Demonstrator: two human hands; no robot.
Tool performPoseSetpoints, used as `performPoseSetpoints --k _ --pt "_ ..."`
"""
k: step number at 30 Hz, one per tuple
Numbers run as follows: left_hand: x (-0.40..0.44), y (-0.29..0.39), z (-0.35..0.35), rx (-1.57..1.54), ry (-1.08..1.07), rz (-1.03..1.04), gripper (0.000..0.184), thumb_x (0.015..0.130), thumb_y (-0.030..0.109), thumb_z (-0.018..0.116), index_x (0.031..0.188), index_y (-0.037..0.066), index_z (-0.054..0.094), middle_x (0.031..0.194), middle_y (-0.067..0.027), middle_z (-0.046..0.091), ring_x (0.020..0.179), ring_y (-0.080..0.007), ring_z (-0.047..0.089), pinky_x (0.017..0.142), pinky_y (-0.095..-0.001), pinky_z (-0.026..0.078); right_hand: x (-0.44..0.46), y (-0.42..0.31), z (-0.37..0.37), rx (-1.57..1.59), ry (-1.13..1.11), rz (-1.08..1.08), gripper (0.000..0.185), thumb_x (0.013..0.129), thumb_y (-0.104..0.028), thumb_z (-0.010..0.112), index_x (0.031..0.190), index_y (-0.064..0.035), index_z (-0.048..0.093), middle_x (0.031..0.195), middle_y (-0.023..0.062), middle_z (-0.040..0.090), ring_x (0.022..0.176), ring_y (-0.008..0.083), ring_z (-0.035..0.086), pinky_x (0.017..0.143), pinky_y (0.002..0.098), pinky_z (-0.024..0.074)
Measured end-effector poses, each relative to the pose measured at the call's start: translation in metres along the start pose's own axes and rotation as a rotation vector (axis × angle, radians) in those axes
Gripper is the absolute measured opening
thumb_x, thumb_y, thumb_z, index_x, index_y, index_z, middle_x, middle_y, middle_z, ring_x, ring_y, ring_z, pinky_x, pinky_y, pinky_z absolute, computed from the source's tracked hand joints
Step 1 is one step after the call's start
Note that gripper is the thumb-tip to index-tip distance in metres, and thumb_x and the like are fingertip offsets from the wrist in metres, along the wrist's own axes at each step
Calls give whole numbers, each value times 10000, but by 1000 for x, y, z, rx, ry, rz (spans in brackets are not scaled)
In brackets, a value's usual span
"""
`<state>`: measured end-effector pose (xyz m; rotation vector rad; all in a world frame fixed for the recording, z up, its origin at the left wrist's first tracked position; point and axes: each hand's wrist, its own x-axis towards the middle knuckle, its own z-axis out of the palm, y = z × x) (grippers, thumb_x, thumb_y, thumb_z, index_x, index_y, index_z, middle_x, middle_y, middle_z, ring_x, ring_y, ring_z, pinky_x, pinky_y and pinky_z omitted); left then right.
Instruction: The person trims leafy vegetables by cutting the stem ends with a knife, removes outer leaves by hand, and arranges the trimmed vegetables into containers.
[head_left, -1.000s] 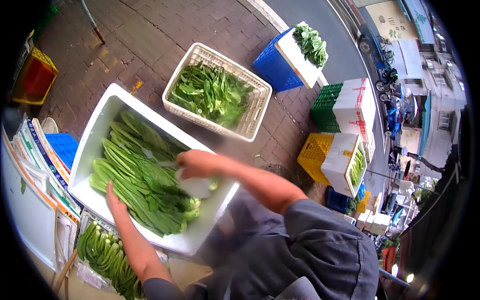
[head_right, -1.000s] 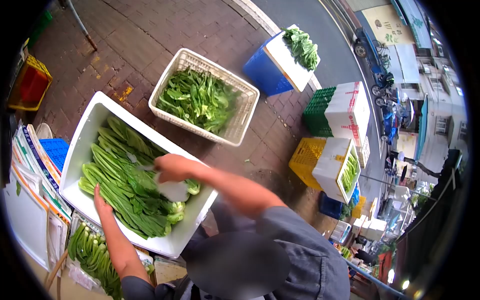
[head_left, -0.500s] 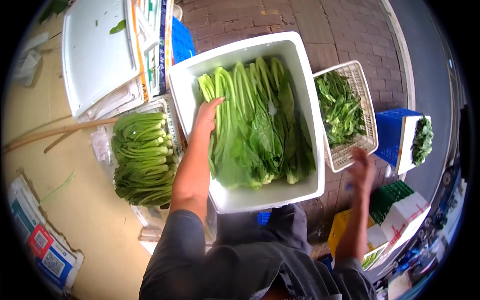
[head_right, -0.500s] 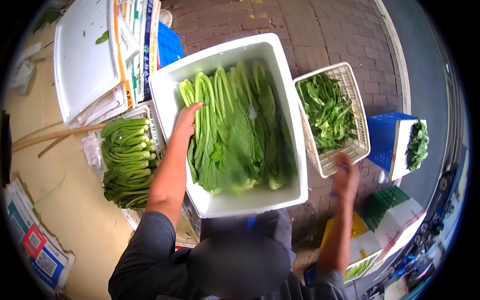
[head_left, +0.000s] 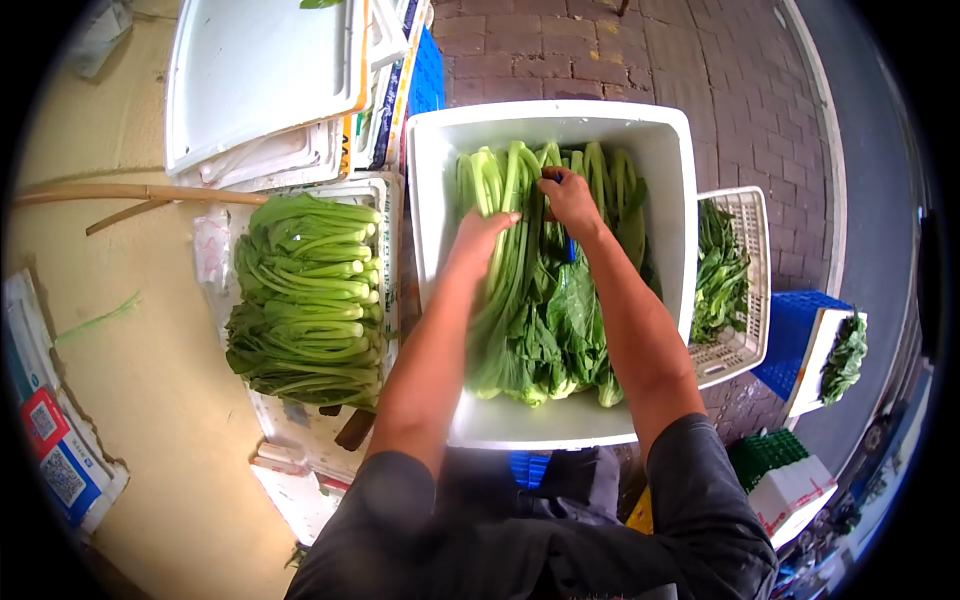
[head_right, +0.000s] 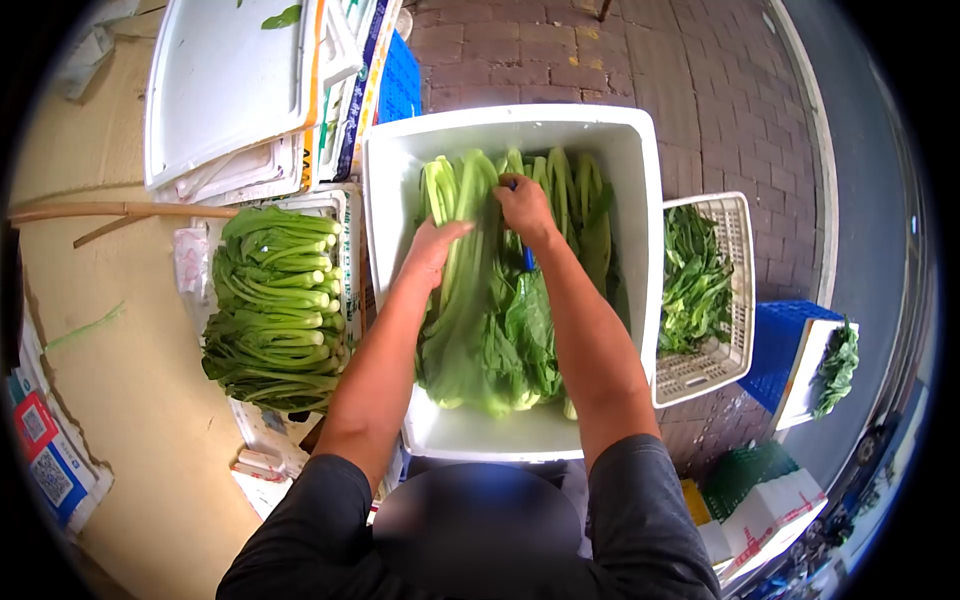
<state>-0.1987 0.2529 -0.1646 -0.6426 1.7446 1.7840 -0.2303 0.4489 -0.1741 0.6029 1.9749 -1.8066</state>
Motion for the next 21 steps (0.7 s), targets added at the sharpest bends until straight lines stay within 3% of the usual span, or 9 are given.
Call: performPoseSetpoints --k 1,2,5,8,9,11,13,15,21 --pt "1 1 0 11 49 26 706 797 217 813 1347 -114 518 1219 -233 647 1169 -335 596 1056 -422 433 5 -5 -3 3 -90 41 491 961 -288 666 1311 48 590 948 122 683 733 170 648 554 331 557" --pt "-3 -1 -3 -75 -44 47 698 804 196 807 1350 -119 508 1225 -238 641 1175 -325 594 1049 -438 441 9 -8 -2 104 -141 74 544 949 -326 688 1321 55 581 895 110 672 663 163 609 529 325 527" --pt "-20 10 -3 -174 -66 40 771 805 185 807 1401 -143 445 1286 -272 611 1228 -344 581 1076 -442 428 12 -1 7 311 -262 194 691 907 -442 744 1337 68 561 794 78 646 529 141 526 477 303 455" --pt "-9 -4 -2 -21 164 32 603 830 148 777 1351 -27 527 1175 -156 653 1028 -236 658 854 -370 557 8 5 21 312 -328 257 804 832 -567 794 1268 73 578 866 66 646 597 114 537 503 268 429" --pt "-6 -11 -4 -29 150 71 615 830 147 777 1359 -30 517 1184 -158 649 1036 -239 657 872 -371 556 6 3 18 297 -365 272 797 846 -531 797 1292 85 560 978 111 682 734 146 622 592 293 508" --pt "-7 -25 -11 -46 124 146 640 829 144 776 1376 -36 496 1202 -162 641 1051 -245 655 909 -375 554 -10 -5 23 363 -357 221 778 870 -479 791 1320 103 538 1099 167 691 889 193 675 703 323 568" --pt "-45 9 -6 -66 10 155 639 829 135 773 1384 -22 496 1198 -149 640 1061 -236 650 946 -378 547 -22 -9 22 451 -416 126 740 901 -421 772 1344 115 517 1154 192 689 983 232 689 799 342 585" --pt "-57 12 -5 -38 -60 225 640 829 134 772 1389 -9 499 1204 -141 637 1067 -229 646 945 -372 546 -30 -7 17 410 -359 131 668 915 -388 761 1331 84 538 1109 144 694 911 185 669 760 293 558" --pt "-121 32 2 157 -104 506 849 720 229 890 1420 8 462 1235 -163 618 1136 -298 628 1002 -418 513 -107 -36 -13 289 -354 -206 545 860 -365 806 1220 13 649 953 35 701 803 102 624 693 246 510"
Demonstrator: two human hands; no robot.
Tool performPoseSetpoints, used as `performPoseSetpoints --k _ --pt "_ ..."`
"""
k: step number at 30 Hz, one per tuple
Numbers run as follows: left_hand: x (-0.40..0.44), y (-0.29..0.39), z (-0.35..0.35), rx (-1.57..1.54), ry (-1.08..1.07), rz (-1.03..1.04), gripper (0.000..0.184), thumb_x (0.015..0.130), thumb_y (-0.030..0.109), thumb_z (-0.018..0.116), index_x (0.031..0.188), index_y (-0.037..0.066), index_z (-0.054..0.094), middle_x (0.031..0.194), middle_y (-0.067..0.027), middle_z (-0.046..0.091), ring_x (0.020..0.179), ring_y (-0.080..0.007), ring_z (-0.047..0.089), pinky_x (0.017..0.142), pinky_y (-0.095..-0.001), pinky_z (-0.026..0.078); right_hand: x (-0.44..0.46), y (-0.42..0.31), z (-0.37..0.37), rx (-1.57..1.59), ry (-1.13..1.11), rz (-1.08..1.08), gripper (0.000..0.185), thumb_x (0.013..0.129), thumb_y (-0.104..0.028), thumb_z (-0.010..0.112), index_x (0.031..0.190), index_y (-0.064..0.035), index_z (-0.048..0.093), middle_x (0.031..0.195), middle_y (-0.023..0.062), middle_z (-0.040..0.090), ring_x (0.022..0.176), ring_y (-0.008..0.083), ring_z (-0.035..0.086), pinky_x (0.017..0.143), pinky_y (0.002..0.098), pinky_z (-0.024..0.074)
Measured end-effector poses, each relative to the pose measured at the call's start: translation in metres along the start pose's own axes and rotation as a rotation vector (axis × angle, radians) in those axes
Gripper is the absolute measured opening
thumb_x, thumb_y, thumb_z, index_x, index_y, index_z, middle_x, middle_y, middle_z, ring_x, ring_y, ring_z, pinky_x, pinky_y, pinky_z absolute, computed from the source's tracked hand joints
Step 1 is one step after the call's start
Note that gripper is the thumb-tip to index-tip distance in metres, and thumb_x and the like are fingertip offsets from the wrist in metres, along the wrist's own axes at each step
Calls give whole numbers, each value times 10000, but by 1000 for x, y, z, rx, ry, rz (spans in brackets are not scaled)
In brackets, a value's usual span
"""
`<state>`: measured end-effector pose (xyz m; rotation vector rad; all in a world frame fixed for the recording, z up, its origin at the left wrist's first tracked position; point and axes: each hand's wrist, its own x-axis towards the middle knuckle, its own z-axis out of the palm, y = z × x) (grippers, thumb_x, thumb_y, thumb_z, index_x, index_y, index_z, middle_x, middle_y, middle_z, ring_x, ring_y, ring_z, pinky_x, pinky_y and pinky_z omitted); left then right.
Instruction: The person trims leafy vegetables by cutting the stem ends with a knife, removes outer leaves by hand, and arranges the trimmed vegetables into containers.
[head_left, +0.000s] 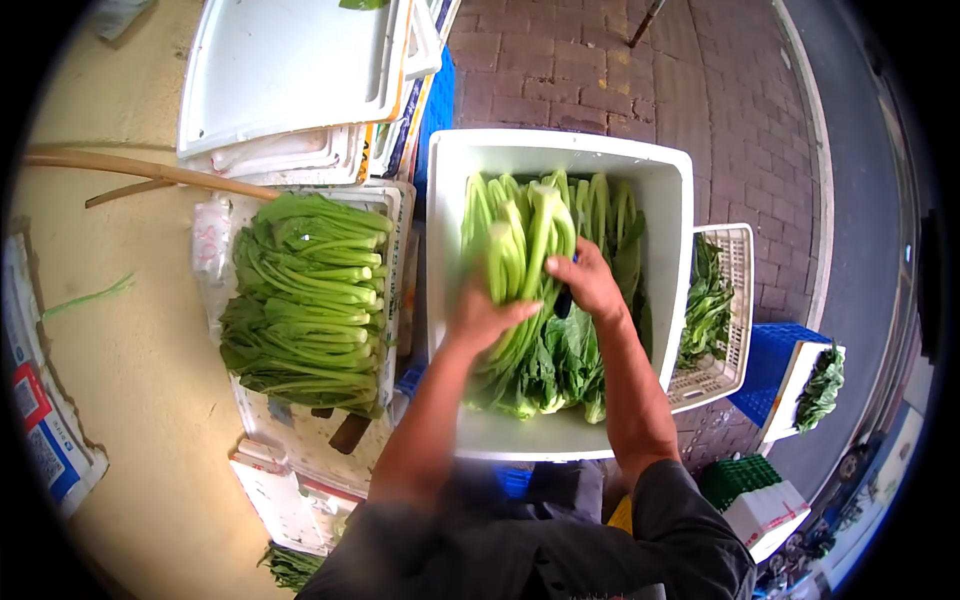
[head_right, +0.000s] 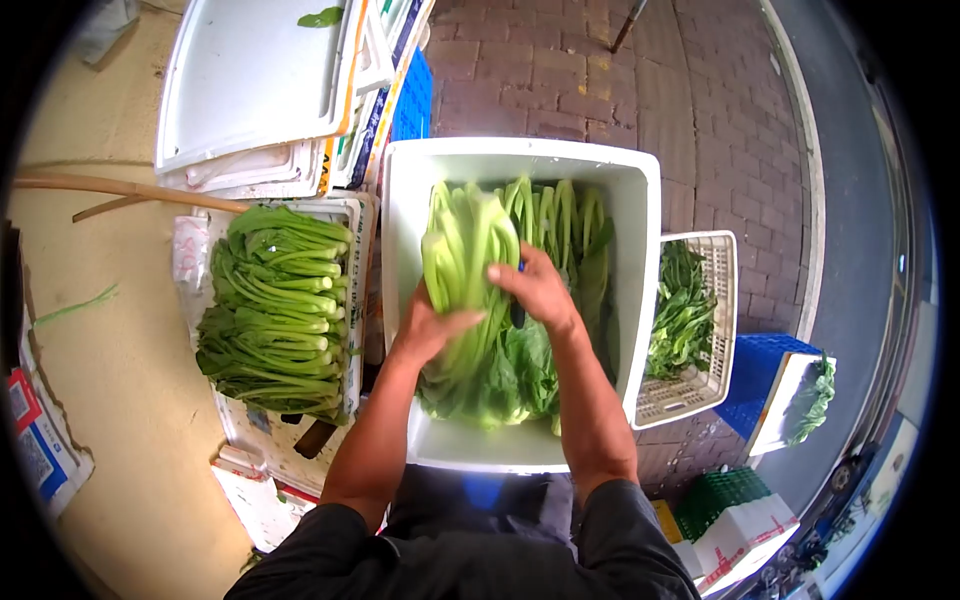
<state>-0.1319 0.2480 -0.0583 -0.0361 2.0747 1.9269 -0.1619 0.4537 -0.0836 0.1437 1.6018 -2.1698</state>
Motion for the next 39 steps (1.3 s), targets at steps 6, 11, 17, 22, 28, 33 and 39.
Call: performPoseSetpoints --k 6,11,17,22,28,33,39 --pt "-65 61 23 -113 -111 43 1128 657 244 976 1541 20 313 1399 -173 538 1324 -306 508 1123 -443 416 -105 -51 20 81 12 88 493 804 -196 858 1218 -3 672 1092 29 695 977 129 628 884 292 513" --pt "-95 66 46 71 -243 268 1034 660 260 975 1492 7 415 1425 -184 540 1323 -326 528 1113 -443 426 -168 -63 20 -61 72 -25 567 773 -246 864 1251 -11 668 1337 132 594 1243 254 563 1052 369 441" --pt "-110 82 82 116 -269 349 696 696 91 872 1326 5 589 1151 -158 676 1017 -352 646 872 -453 508 -223 -81 4 -221 145 -89 563 797 -213 861 1276 -11 645 1294 104 559 1213 246 545 1031 366 445" --pt "-119 99 87 341 -305 527 618 688 81 876 1249 9 628 1132 -138 699 1016 -336 679 861 -415 557 -274 -121 -29 -489 193 -91 853 887 -682 618 1417 -18 549 1114 115 582 996 241 578 897 385 464" --pt "-129 137 110 400 -477 623 647 665 61 865 1262 11 622 1122 -127 698 989 -323 676 865 -408 548 -322 -180 -26 -847 116 -76 643 991 -473 600 1411 2 494 1159 242 654 1062 410 651 910 475 512" --pt "-140 154 133 458 -573 618 664 657 61 860 1279 54 629 1114 -102 698 982 -301 660 872 -396 521 -355 -200 -37 -854 79 -50 692 961 -515 629 1384 17 499 1084 265 680 1019 457 658 864 498 522" --pt "-140 165 161 439 -664 567 664 661 68 857 1286 82 633 1117 -93 699 991 -295 654 874 -392 515 -394 -205 -53 -872 107 -93 682 970 -532 608 1359 17 502 1041 269 683 965 463 658 832 518 515"
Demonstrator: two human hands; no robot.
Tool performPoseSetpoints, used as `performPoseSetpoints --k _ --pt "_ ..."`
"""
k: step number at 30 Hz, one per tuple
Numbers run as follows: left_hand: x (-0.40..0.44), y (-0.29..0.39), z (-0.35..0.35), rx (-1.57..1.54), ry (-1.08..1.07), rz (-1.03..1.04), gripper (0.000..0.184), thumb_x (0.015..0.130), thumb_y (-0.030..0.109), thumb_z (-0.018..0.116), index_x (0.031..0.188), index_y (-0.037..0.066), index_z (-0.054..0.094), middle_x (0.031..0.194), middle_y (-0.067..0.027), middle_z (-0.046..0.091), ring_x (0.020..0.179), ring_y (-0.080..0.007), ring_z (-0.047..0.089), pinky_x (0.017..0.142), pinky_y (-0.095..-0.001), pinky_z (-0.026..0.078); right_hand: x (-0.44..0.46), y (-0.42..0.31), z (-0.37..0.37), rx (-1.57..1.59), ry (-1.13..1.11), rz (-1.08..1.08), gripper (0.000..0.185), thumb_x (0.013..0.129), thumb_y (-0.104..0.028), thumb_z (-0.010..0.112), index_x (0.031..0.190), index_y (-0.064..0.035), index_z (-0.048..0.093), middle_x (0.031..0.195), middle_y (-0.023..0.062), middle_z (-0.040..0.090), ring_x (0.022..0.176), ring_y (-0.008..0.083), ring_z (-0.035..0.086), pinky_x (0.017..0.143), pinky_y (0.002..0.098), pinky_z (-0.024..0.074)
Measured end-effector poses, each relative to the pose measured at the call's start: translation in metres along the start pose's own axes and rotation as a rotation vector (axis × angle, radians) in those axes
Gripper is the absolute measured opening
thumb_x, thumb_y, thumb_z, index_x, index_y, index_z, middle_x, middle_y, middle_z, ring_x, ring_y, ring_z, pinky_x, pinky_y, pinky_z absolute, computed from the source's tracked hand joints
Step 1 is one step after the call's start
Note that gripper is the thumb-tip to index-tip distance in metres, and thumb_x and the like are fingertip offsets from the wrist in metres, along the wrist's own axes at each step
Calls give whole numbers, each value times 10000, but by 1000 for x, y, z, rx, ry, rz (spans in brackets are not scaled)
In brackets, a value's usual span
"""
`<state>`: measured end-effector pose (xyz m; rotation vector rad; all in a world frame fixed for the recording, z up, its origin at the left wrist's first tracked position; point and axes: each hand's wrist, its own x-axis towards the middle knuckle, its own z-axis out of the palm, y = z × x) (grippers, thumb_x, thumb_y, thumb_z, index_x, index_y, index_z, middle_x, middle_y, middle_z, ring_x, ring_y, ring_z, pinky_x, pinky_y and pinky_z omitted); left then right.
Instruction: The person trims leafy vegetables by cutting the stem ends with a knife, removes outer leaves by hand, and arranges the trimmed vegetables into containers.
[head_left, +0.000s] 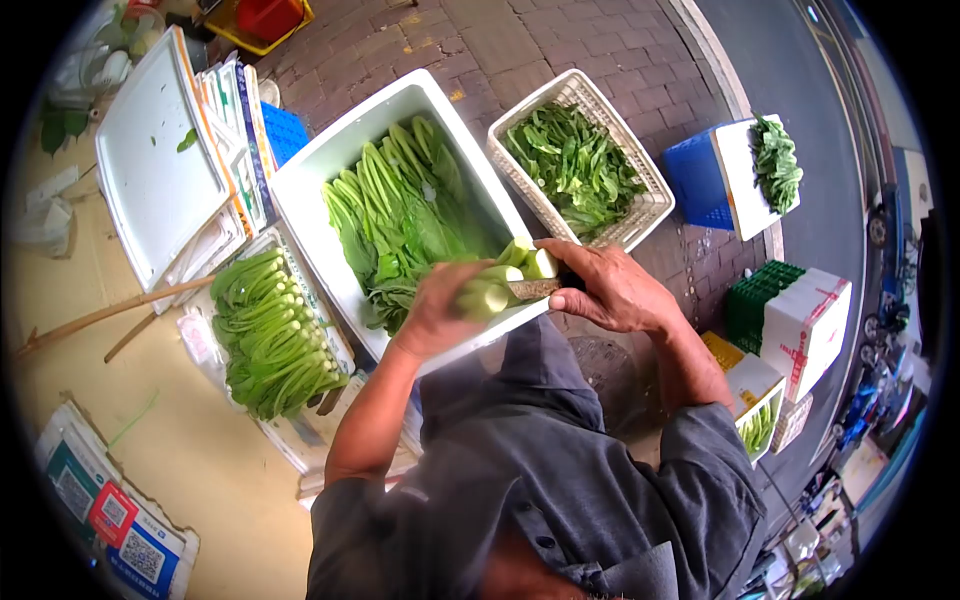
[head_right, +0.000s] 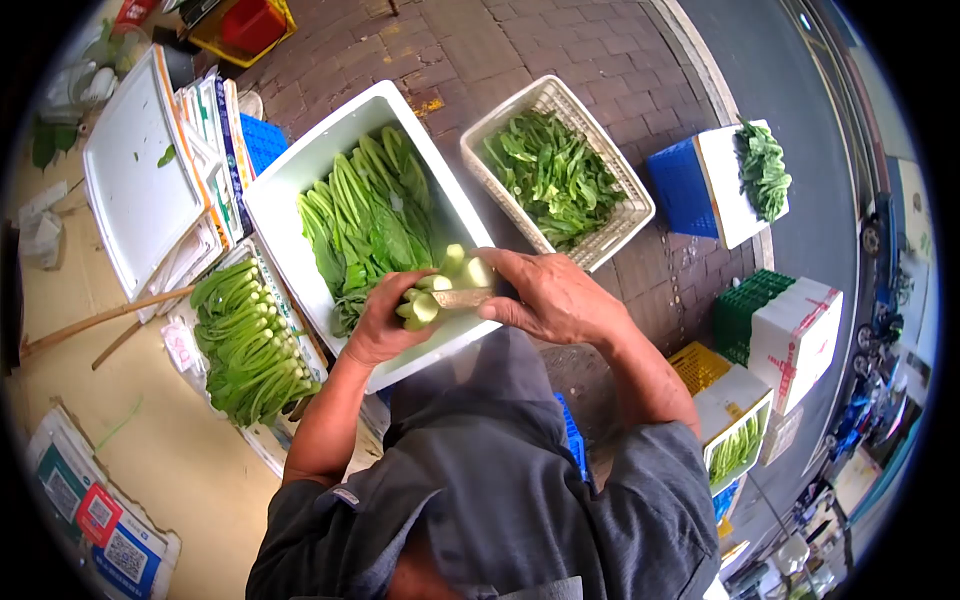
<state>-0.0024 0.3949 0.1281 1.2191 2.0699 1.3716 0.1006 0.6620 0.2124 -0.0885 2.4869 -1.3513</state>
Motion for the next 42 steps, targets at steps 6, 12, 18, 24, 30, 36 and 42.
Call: performPoseSetpoints --k 6,12,18,24,30,36,42 --pt "15 7 14 -13 -88 -10 669 659 70 857 1288 64 627 1141 -109 700 997 -301 660 877 -394 522 -24 15 -6 84 26 45 688 958 -482 657 1414 -8 456 817 199 663 782 422 665 701 462 502" --pt "25 11 20 -55 -139 -64 673 659 75 862 1287 48 621 1127 -123 705 973 -297 669 865 -387 533 -35 31 -9 240 28 61 667 968 -459 656 1430 -15 468 897 196 706 841 375 710 741 436 532" --pt "33 13 24 -149 -195 -102 657 687 79 856 1294 32 610 1090 -116 703 964 -247 677 862 -362 534 -44 31 -19 268 62 20 522 997 -379 620 1410 -73 526 1014 215 702 950 419 682 805 474 525" --pt "36 17 29 -350 -260 -305 608 722 72 837 1279 3 605 1066 -69 700 980 -152 651 865 -317 528 -55 51 -16 284 107 -26 487 989 -326 651 1386 -54 580 1147 208 703 1033 373 699 868 436 542" --pt "39 16 35 -433 -320 -322 607 736 69 836 1295 22 604 1109 -61 696 1017 -155 644 907 -312 518 -62 72 -10 410 116 -44 397 1004 -254 637 1336 -36 630 1244 180 691 1143 343 671 920 420 536" --pt "40 15 34 -525 -352 -407 689 761 105 856 1393 80 581 1209 -61 690 1107 -190 646 986 -320 509 -82 93 -21 766 250 261 440 1067 -339 537 1308 14 647 865 59 654 749 134 606 689 298 530" --pt "50 30 39 -291 -290 -412 573 755 108 832 1277 18 614 1071 -67 684 988 -153 626 888 -317 510 -82 89 -20 526 462 354 500 1084 -389 458 1280 41 621 773 90 632 690 182 625 678 336 539"
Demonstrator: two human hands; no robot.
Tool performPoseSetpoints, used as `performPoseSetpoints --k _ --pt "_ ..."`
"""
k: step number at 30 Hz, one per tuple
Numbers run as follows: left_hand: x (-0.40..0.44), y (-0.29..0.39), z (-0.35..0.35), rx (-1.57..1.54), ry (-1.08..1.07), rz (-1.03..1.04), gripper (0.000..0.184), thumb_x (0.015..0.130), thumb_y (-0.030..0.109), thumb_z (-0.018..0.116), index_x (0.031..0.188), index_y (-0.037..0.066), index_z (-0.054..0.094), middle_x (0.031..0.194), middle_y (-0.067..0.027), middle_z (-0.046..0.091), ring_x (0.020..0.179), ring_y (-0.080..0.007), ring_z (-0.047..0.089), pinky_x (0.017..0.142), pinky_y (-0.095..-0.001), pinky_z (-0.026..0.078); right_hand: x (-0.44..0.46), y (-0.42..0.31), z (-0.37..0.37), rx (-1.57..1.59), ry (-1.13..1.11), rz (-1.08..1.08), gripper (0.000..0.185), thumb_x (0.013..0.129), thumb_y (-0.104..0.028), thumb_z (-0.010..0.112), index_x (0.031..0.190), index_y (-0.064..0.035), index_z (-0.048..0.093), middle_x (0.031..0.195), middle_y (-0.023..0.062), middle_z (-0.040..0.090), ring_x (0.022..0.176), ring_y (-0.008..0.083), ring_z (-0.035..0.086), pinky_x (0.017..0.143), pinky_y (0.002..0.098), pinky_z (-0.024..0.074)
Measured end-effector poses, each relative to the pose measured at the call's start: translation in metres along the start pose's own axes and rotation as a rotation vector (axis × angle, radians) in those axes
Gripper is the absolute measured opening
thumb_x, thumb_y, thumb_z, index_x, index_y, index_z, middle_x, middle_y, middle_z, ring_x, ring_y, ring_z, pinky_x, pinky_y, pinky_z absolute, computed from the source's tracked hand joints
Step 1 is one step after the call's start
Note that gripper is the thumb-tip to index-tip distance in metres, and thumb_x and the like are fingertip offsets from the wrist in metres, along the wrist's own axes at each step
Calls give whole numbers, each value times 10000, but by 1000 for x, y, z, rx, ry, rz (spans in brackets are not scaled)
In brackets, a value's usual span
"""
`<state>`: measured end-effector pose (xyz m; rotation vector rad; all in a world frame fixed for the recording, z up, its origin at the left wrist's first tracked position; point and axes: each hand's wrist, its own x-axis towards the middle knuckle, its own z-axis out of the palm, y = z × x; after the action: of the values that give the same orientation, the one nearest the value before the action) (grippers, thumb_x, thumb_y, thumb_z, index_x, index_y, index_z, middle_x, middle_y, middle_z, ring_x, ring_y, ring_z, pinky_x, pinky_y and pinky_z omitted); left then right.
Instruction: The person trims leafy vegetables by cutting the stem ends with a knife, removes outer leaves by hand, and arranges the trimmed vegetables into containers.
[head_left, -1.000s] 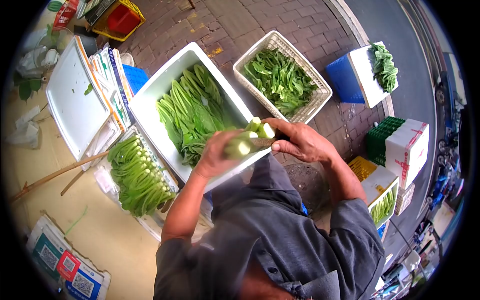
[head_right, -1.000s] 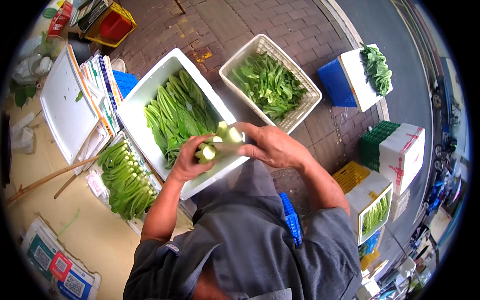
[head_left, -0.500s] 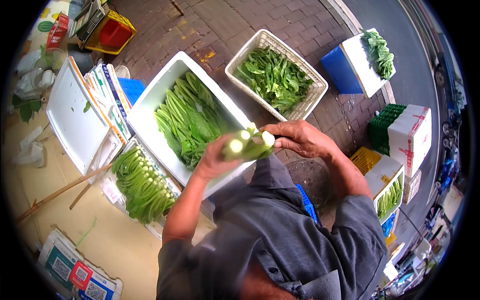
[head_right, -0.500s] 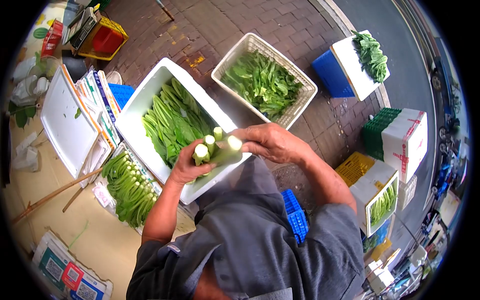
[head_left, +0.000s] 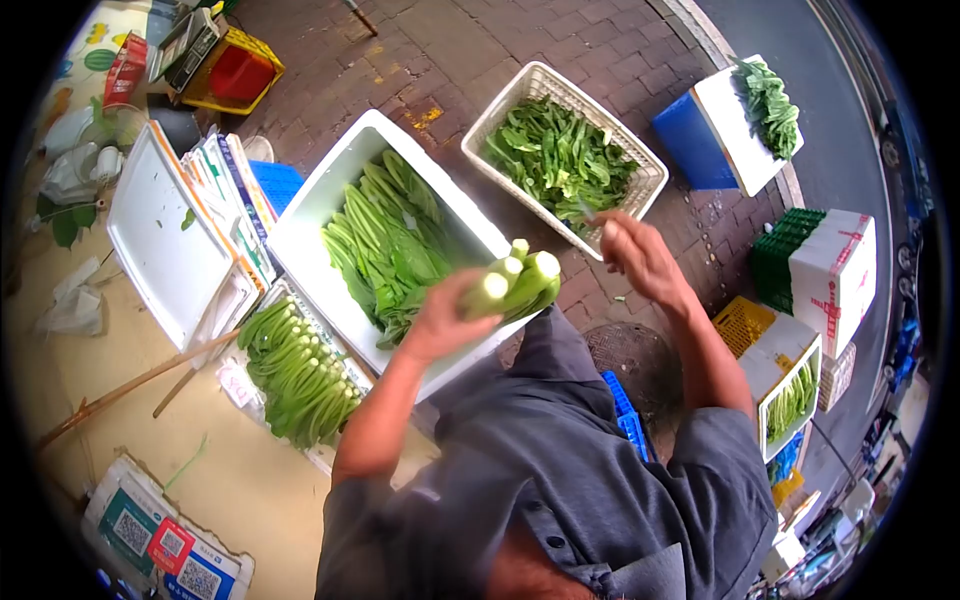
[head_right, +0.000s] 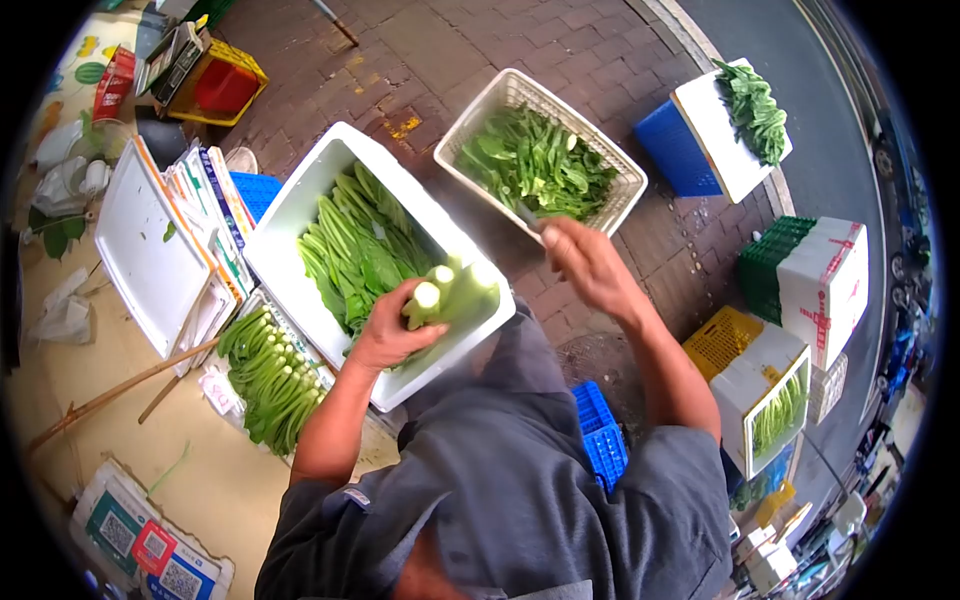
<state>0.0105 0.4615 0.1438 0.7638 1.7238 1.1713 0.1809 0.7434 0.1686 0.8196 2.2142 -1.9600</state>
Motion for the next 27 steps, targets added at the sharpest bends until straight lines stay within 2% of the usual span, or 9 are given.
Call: performPoseSetpoints --k 2,3,5,6,8,11,16,22,27 --pt "1 -6 1 119 34 23 550 744 91 817 1249 -3 618 1015 -79 700 940 -122 636 847 -297 521 -14 -32 18 -160 -58 -158 448 1045 -300 556 1381 -4 548 1043 192 716 963 319 707 853 426 540" --pt "0 -11 2 160 35 -4 587 729 117 835 1266 23 617 1075 -108 696 988 -190 648 898 -343 513 -18 -45 24 -155 -130 -159 444 1021 -284 587 1376 -19 548 1097 232 706 1030 387 700 871 450 534" --pt "1 -15 4 238 35 -54 662 699 169 871 1301 73 613 1196 -167 687 1083 -325 671 1001 -435 495 -24 -54 41 -256 -135 -144 444 996 -255 616 1382 -47 541 1097 249 693 1028 428 680 874 472 531" --pt "1 -14 6 305 74 15 629 693 151 866 1264 60 618 1135 -155 697 1020 -313 677 940 -423 508 -24 -53 49 -272 -111 -175 438 984 -252 634 1369 -62 545 1095 250 690 1019 450 663 864 498 525" --pt "1 -10 12 438 154 151 564 681 115 857 1190 33 628 1013 -132 718 894 -291 690 819 -399 534 -25 -52 60 -271 -78 -169 433 983 -259 636 1360 -63 551 1086 249 691 1015 446 664 852 500 524" --pt "0 2 16 478 210 175 571 656 122 866 1169 46 627 980 -140 707 870 -364 662 815 -437 513 -25 -50 70 -256 -39 -107 431 988 -267 640 1347 -46 549 1051 247 696 991 447 670 832 492 525" --pt "-5 1 20 495 229 168 567 663 113 853 1180 56 629 985 -138 704 898 -359 671 848 -428 496 -25 -51 76 -283 -54 -43 440 1004 -257 639 1351 -9 532 1039 249 700 979 434 686 822 461 528" --pt "-7 -11 18 507 239 172 571 680 132 850 1203 61 633 1031 -134 714 940 -327 690 885 -410 486 -21 -32 82 -189 -22 -113 391 1038 -222 603 1348 14 565 897 157 684 800 239 666 735 377 525" --pt "-11 -19 17 484 248 119 582 701 158 856 1234 81 636 1065 -119 723 954 -297 700 899 -400 481 -15 -14 82 427 25 95 400 1086 -223 511 1424 -12 539 783 -10 558 663 69 534 588 232 485"
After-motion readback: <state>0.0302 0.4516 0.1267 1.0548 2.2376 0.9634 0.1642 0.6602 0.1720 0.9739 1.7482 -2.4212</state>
